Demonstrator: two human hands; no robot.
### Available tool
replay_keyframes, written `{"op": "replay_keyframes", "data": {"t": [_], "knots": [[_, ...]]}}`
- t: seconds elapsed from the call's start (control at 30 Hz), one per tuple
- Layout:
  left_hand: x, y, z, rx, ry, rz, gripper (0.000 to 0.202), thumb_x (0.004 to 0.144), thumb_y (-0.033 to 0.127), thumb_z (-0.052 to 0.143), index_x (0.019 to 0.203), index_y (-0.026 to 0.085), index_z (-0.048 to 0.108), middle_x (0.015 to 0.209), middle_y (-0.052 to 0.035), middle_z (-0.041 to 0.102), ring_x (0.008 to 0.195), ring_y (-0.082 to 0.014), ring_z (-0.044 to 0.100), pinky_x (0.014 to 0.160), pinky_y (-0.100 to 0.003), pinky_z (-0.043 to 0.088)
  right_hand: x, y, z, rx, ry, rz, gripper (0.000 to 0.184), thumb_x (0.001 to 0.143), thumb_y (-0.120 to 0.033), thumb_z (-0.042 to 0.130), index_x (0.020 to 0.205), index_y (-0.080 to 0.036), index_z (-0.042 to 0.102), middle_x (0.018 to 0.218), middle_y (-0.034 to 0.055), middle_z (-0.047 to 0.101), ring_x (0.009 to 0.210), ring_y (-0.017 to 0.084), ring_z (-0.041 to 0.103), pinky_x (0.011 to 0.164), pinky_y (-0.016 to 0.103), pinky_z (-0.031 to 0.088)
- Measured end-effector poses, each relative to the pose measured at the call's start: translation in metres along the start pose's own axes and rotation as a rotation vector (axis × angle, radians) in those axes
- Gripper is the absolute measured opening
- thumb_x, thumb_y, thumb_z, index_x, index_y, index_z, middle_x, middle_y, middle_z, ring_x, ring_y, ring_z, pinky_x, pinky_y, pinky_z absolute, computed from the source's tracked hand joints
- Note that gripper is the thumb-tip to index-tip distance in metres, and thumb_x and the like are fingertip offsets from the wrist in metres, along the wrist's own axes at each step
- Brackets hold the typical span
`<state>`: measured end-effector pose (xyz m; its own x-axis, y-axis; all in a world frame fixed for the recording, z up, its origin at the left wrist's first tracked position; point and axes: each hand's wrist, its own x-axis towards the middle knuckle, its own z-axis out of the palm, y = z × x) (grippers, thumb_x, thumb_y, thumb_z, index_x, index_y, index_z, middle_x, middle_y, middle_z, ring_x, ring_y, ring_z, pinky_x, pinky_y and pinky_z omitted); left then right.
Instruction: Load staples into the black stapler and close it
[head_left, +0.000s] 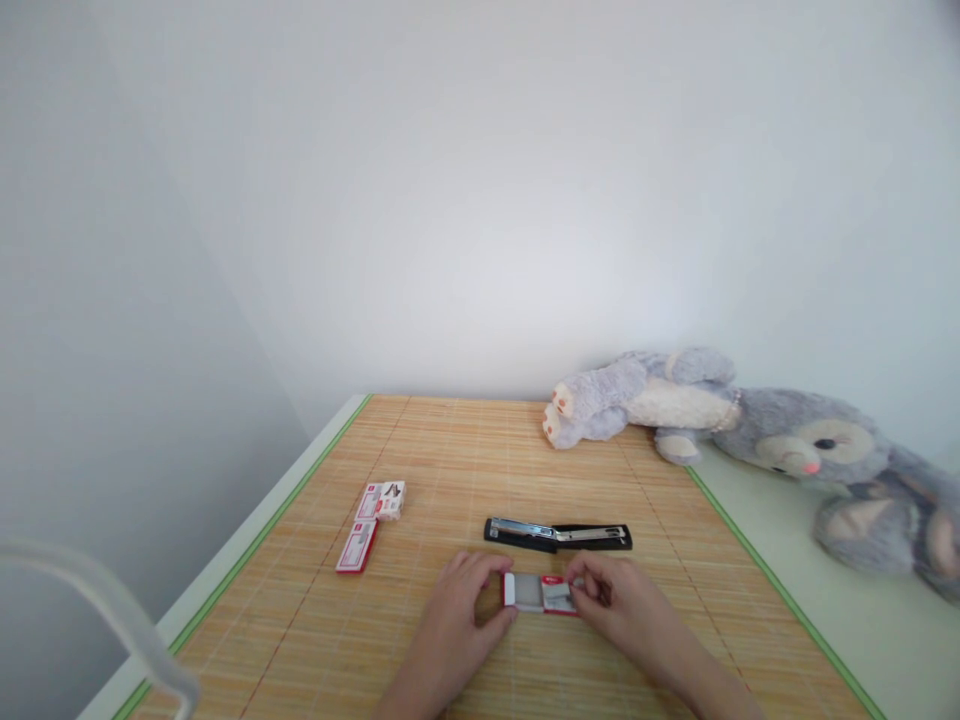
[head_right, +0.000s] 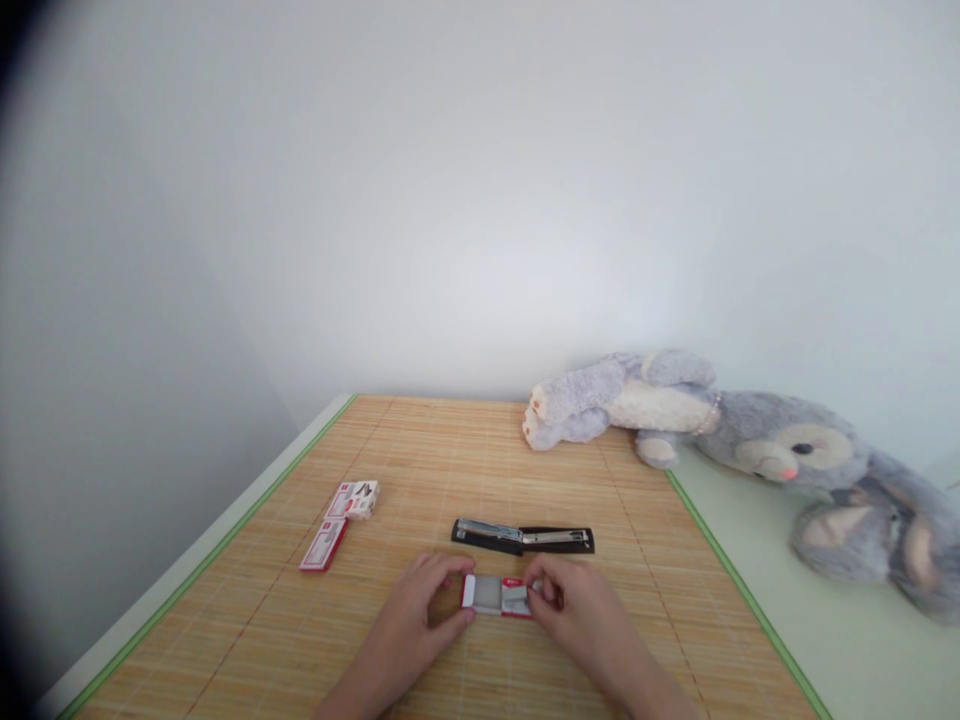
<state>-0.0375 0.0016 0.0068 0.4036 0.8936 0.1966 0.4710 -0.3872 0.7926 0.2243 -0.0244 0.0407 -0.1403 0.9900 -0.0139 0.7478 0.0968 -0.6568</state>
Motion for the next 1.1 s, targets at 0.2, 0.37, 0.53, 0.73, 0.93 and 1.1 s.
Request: {"op": "replay_keyframes", "data": {"t": [0.2,0.37,0.53,0.73,0.93,1.1], "knots": [[-0.003,0.001,-0.006,0.085,-0.014,-0.012,0.049,0.080,0.025,0.075,0.128,0.031,0.065,0.112,-0.0039,0.069,0.109,-0.0256,0.062,0.100,-0.041,0.048,-0.018,0.016,-0.012,0.059,0.019,0.065,0.038,0.089,-0.035,0.062,0.125,-0.027,0.070,0.069,-0.0038,0.063,0.064,0.017,0.059,0.060,0.027,0.037],[0.003,0.015,-0.002,0.119,-0.087,-0.012,0.039,0.083,0.027,0.075,0.121,0.032,0.070,0.102,-0.0021,0.072,0.101,-0.0260,0.062,0.094,-0.041,0.045,-0.018,0.017,-0.002,0.109,-0.042,0.045,0.032,0.082,-0.031,0.069,0.112,-0.028,0.077,0.067,-0.0027,0.064,0.062,0.017,0.057,0.059,0.025,0.038],[0.002,0.018,0.010,0.089,-0.112,0.017,0.044,0.082,0.028,0.077,0.124,0.033,0.069,0.106,-0.0011,0.074,0.104,-0.0262,0.062,0.097,-0.042,0.044,-0.008,-0.001,0.010,0.062,-0.046,-0.014,0.025,0.081,-0.031,0.069,0.105,-0.028,0.079,0.066,-0.0026,0.063,0.061,0.016,0.055,0.059,0.025,0.035],[0.016,-0.010,0.001,0.076,0.212,-0.077,0.030,0.093,0.038,0.064,0.120,0.024,0.066,0.104,-0.0044,0.069,0.099,-0.0231,0.063,0.092,-0.039,0.049,-0.002,-0.015,0.010,-0.028,-0.049,-0.058,0.027,0.086,-0.033,0.070,0.110,-0.035,0.080,0.071,-0.0018,0.069,0.065,0.017,0.058,0.060,0.026,0.032],[0.053,-0.015,-0.011,0.255,0.101,0.003,0.042,0.084,0.039,0.076,0.124,0.030,0.069,0.144,-0.0048,0.059,0.135,-0.0295,0.046,0.115,-0.051,0.032,0.009,-0.029,0.015,-0.065,-0.053,-0.092,0.019,0.089,-0.030,0.065,0.098,-0.033,0.082,0.070,-0.0012,0.072,0.063,0.016,0.060,0.060,0.026,0.031],[0.047,-0.010,-0.010,0.241,0.026,0.043,0.030,0.082,0.038,0.078,0.112,0.033,0.075,0.138,-0.0019,0.065,0.132,-0.0275,0.051,0.113,-0.049,0.035,0.028,-0.031,0.011,-0.085,0.063,-0.076,0.023,0.094,-0.037,0.062,0.104,-0.030,0.081,0.067,-0.0009,0.069,0.063,0.016,0.060,0.061,0.025,0.033]]}}
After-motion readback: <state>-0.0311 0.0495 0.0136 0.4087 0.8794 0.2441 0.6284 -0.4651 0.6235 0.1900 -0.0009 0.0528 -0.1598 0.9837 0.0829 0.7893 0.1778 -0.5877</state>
